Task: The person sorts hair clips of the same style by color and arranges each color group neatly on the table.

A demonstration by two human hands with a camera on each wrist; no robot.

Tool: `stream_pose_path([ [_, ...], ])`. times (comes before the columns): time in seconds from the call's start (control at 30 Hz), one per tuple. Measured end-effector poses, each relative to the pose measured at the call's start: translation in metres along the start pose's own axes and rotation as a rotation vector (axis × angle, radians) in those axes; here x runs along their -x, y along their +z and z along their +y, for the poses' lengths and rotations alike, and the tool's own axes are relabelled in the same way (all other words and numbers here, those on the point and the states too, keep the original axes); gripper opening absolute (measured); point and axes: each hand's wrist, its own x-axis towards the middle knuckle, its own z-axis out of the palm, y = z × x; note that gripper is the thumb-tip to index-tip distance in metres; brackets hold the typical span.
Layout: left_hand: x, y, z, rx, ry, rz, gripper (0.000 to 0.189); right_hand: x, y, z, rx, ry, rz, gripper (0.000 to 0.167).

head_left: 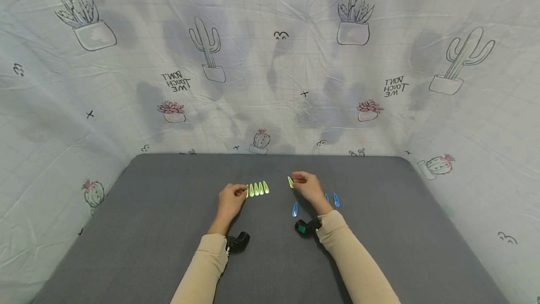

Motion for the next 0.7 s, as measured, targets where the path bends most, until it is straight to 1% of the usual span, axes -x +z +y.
stream_pose_path([
  [0.2, 0.000, 0.000, -0.001, 0.013, 0.003, 0.009, 0.014, -0.004, 0.003, -0.004, 0.101, 0.012, -0.005, 0.032],
  [0.47, 0.002, 0.002, -0.003, 0.016, 0.007, 0.015, 0.014, -0.008, 0.008, -0.011, 0.237, -0.009, 0.002, 0.030],
  [0.7, 0.003, 0.004, -0.004, 0.007, 0.020, 0.024, 0.014, -0.010, 0.007, -0.015, 0.301, 0.022, -0.022, 0.029],
])
